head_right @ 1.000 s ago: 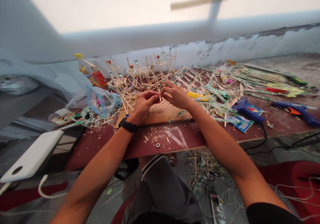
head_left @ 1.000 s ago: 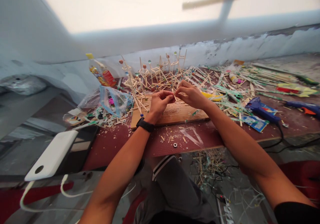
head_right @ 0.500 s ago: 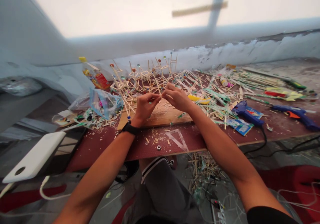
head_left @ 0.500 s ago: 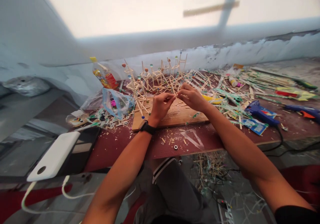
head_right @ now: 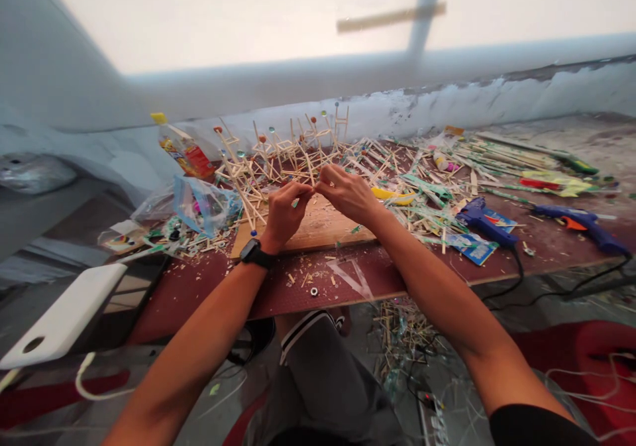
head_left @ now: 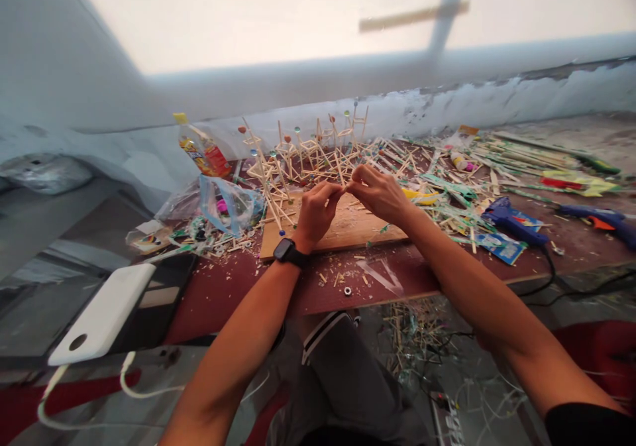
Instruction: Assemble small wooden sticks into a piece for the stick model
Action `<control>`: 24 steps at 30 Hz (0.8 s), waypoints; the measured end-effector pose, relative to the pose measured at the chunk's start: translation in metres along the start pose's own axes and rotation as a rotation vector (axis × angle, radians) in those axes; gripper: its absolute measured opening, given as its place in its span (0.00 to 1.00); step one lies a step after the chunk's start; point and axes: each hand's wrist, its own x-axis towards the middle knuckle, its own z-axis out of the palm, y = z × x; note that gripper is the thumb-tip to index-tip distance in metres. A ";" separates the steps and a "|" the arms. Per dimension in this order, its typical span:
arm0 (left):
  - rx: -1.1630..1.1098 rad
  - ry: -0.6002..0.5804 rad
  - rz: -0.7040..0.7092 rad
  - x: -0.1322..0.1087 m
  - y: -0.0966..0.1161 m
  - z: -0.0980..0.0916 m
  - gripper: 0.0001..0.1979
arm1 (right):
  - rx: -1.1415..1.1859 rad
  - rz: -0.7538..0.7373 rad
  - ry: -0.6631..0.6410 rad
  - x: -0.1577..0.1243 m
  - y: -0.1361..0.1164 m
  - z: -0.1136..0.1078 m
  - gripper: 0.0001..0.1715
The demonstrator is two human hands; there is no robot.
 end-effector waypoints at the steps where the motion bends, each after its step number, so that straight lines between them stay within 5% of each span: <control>1: 0.007 0.011 0.007 0.000 0.001 0.000 0.05 | -0.008 -0.008 0.012 0.000 -0.001 -0.001 0.13; 14: -0.024 0.087 0.038 0.003 0.007 -0.002 0.03 | 0.047 -0.011 0.180 0.000 0.004 -0.008 0.13; 24: -0.337 -0.020 -0.257 -0.001 0.004 0.005 0.06 | 0.142 0.046 0.073 -0.003 0.007 -0.010 0.14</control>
